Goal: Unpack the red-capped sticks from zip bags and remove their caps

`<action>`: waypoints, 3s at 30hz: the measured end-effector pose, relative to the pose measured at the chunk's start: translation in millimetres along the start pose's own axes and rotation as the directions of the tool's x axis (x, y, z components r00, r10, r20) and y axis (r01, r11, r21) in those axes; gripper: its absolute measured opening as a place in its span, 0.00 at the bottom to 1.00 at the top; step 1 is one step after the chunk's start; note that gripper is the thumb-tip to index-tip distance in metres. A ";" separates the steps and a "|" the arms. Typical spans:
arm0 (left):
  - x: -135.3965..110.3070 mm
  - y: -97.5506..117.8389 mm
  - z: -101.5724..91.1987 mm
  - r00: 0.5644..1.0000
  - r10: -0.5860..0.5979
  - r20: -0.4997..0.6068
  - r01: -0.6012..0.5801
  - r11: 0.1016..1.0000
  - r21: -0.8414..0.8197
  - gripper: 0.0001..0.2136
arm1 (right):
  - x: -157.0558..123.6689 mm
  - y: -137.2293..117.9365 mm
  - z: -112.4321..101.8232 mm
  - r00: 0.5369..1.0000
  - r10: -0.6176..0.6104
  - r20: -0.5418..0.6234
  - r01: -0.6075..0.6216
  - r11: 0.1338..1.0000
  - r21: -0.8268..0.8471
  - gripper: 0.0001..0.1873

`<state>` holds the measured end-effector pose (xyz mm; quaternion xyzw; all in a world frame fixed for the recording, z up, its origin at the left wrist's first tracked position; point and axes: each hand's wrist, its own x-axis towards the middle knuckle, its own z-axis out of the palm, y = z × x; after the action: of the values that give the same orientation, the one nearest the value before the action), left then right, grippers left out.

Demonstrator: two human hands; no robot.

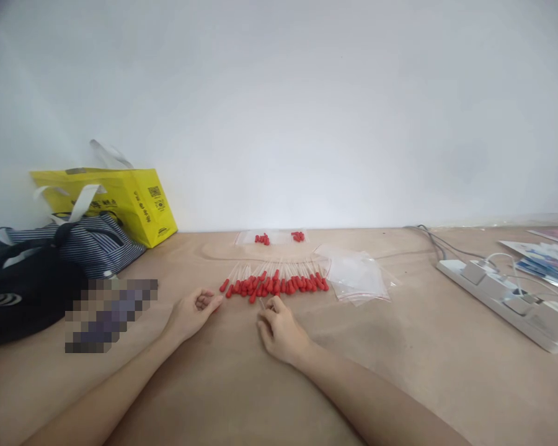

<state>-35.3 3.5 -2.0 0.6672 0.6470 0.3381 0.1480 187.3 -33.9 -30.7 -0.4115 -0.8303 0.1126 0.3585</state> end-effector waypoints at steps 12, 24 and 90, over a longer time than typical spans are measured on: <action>4.4 4.6 -4.2 0.983 0.157 -0.097 -0.138 0.974 0.180 0.15 | -4.9 1.7 -9.7 0.998 0.045 -0.038 -0.044 0.999 0.023 0.09; 29.9 57.6 33.8 0.927 0.375 -0.025 -0.323 0.829 0.457 0.10 | -11.8 29.9 -24.2 0.983 0.036 -0.182 -0.058 0.992 -0.116 0.07; -16.4 4.3 16.2 0.870 0.489 -0.060 -0.468 0.859 0.206 0.00 | -6.3 20.6 -5.2 0.991 -0.069 -0.118 0.061 0.996 -0.070 0.11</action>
<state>-20.5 -8.9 -15.4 0.7981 0.4965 0.3391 -0.0390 205.9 -26.1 -40.1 -0.4020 -0.8234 0.0481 0.3975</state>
